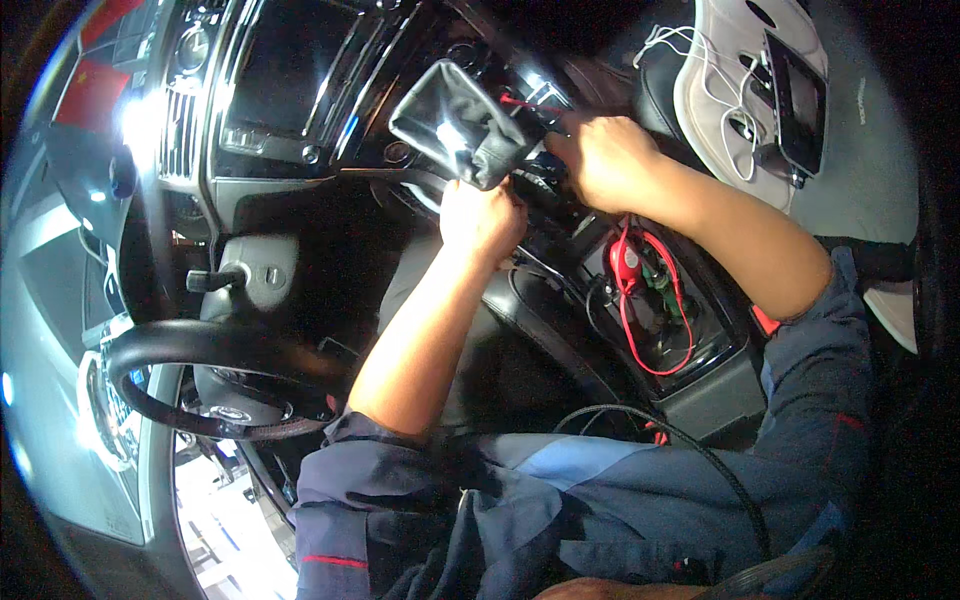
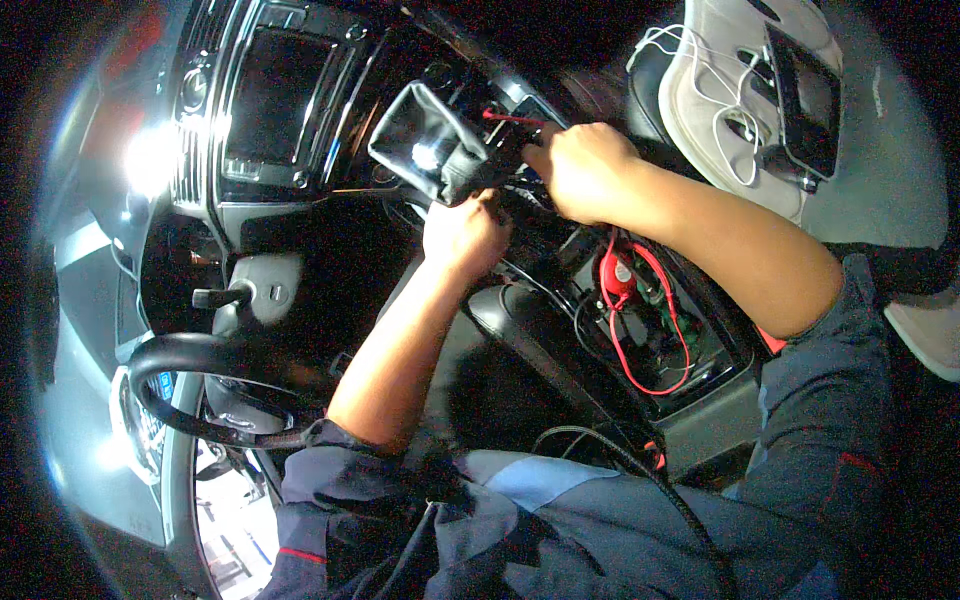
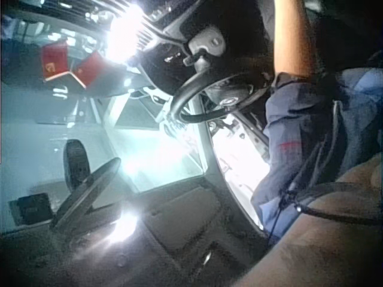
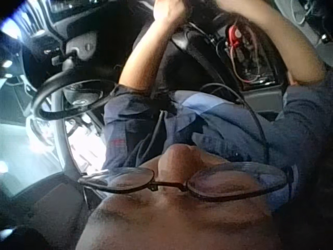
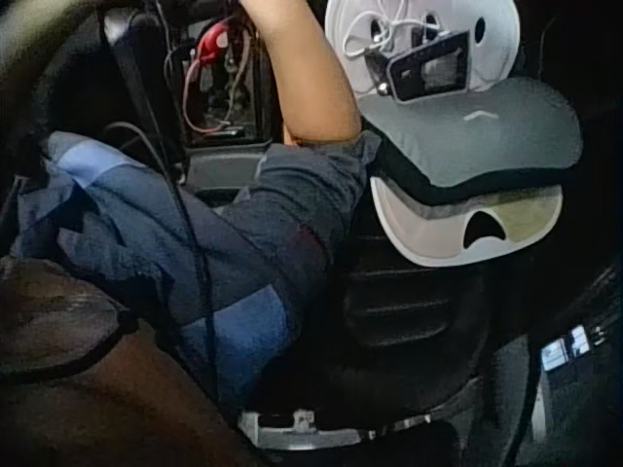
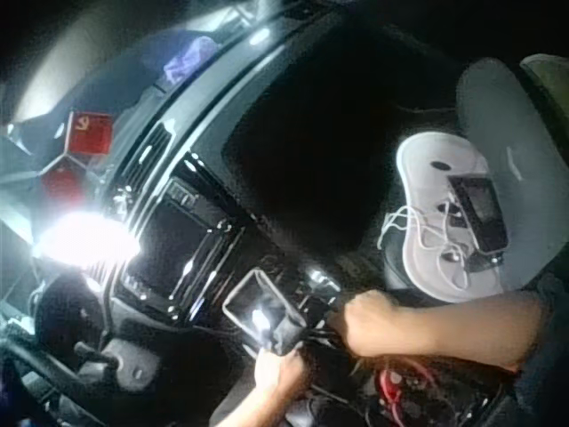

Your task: The person works on the center console of a car, using a blue pry tool to remove a trim panel near the gear shifter. They then handle exposed wires and connectors, appearing to install or repair an electronic component. The person also briefly adjusts the head-mounted camera during the task.

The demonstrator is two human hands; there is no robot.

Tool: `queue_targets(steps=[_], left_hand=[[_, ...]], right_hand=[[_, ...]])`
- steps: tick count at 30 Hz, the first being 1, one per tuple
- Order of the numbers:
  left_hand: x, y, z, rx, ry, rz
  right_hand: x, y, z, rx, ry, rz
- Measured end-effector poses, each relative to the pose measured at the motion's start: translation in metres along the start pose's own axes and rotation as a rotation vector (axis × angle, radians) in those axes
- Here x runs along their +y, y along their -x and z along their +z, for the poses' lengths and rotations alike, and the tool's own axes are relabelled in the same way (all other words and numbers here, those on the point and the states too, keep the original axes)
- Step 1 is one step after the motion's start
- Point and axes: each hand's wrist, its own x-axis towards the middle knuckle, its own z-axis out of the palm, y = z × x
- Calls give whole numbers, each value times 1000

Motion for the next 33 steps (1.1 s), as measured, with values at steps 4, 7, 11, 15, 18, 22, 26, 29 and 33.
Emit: queue_targets(steps=[4,7,11,15,18,22,26,29,33], left_hand=[[0,-26,10,-215,-57,2],[-4,-43,28,-193,14,-50],[7,-66,51,-735,-422,204],[23,-49,50,-520,-276,-66],[28,-36,32,-409,-314,-16],[29,-26,8,-431,-283,45],[30,-20,-3,-450,-143,-35],[25,-24,-9,-534,-30,-85],[17,-23,-12,-501,61,-90]], right_hand=[[-2,-3,-12,-120,38,1],[-11,-2,-23,-169,0,67],[-14,4,-37,-176,-33,71],[-16,6,-41,-159,18,40],[-17,6,-39,-104,24,15],[-15,5,-35,-125,50,9],[-9,3,-32,-125,47,-5],[-4,2,-27,-108,49,-21],[2,6,-27,-7,-11,-48]])
